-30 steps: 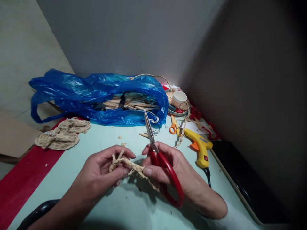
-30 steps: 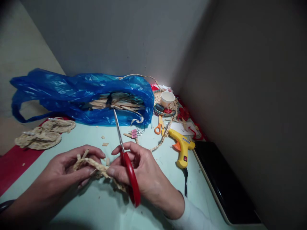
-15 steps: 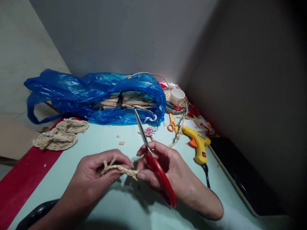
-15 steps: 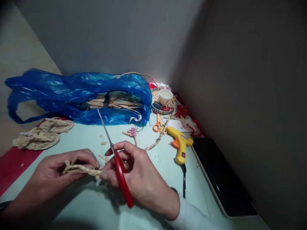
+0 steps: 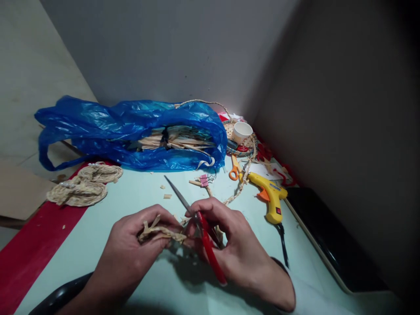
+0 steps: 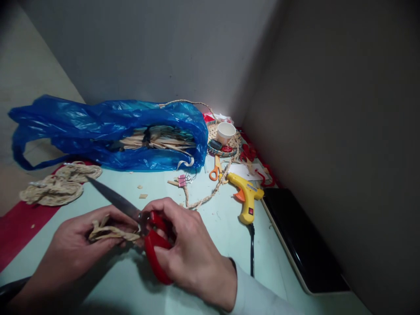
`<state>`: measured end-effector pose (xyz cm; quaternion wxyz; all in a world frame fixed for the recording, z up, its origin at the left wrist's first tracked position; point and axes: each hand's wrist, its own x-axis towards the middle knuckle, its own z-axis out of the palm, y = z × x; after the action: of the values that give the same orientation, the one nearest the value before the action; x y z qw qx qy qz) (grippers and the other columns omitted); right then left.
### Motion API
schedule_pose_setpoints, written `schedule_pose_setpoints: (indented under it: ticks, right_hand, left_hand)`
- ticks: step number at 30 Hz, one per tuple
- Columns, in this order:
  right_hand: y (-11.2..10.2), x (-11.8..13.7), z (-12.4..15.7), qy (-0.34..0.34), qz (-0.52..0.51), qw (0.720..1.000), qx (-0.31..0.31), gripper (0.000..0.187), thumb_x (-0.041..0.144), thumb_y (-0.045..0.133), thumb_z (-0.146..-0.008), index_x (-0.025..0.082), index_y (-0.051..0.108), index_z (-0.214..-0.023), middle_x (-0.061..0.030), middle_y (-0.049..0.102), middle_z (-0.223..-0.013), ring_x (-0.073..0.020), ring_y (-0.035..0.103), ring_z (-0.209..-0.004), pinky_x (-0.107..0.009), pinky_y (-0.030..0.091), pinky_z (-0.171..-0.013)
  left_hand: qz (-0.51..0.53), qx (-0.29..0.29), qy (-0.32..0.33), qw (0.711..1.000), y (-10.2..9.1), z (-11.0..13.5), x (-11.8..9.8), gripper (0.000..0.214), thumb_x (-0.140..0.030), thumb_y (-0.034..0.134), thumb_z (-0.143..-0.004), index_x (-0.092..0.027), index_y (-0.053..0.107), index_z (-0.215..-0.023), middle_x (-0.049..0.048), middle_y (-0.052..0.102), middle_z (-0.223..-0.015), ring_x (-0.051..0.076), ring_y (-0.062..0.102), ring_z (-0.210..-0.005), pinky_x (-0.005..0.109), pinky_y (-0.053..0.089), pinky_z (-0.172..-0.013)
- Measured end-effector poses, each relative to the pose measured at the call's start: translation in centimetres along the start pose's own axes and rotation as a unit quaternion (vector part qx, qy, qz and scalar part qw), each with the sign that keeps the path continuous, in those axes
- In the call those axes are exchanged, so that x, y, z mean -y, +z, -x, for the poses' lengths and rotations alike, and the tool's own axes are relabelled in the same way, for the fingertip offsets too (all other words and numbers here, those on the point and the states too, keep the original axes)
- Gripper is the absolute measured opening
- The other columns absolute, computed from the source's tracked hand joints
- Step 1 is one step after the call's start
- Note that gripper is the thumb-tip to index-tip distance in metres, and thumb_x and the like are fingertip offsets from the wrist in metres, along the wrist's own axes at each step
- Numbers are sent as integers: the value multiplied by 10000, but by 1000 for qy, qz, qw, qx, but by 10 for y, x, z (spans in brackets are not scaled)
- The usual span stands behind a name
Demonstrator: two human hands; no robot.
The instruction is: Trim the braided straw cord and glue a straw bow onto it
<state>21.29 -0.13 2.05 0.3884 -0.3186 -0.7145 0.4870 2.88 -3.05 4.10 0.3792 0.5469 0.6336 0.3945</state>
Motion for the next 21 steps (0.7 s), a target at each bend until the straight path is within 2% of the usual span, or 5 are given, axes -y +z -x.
schedule_pose_setpoints:
  ticks: [4,8,14,17,21]
  right_hand:
    - [-1,-3,3,-98,108,989,-25,330,55,613,-806,219,559,-1086,8,616,-912,-118,543,-727,-223,448,-651]
    - [-4,-7,4,-209,184,959,-56,277,94,528,-876,181,532,-1139,-45,641,-920,-171,536,-784,-294,467,-705]
    - [-6,-12,4,-292,269,913,-98,340,71,549,-894,165,516,-1219,-56,680,-889,-184,493,-730,-306,463,-678]
    - [-7,-11,4,-277,236,927,-91,294,127,525,-912,177,518,-1201,-61,674,-905,-190,523,-748,-305,471,-658]
    - [-13,-3,1,-181,199,957,-113,315,115,548,-869,203,539,-1172,-38,655,-923,-163,556,-735,-271,471,-621]
  left_hand:
    - [106,23,-42,993,-1,0,1,85,-299,724,-724,-236,667,-716,-61,642,-562,129,554,-532,213,410,-515]
    - [179,75,-19,981,-1,4,1,196,-418,754,-756,-264,648,-817,-77,600,-580,113,497,-516,192,408,-492]
    - [157,13,-41,987,-1,9,-8,136,-387,774,-700,-285,706,-759,-42,721,-723,154,633,-625,217,524,-588]
    - [158,-10,-12,987,-2,9,-4,54,-315,742,-758,-270,723,-736,-43,719,-696,133,618,-567,209,499,-537]
    - [113,-47,60,991,-3,8,2,65,-244,700,-805,-295,735,-784,-76,693,-661,105,616,-551,173,491,-536]
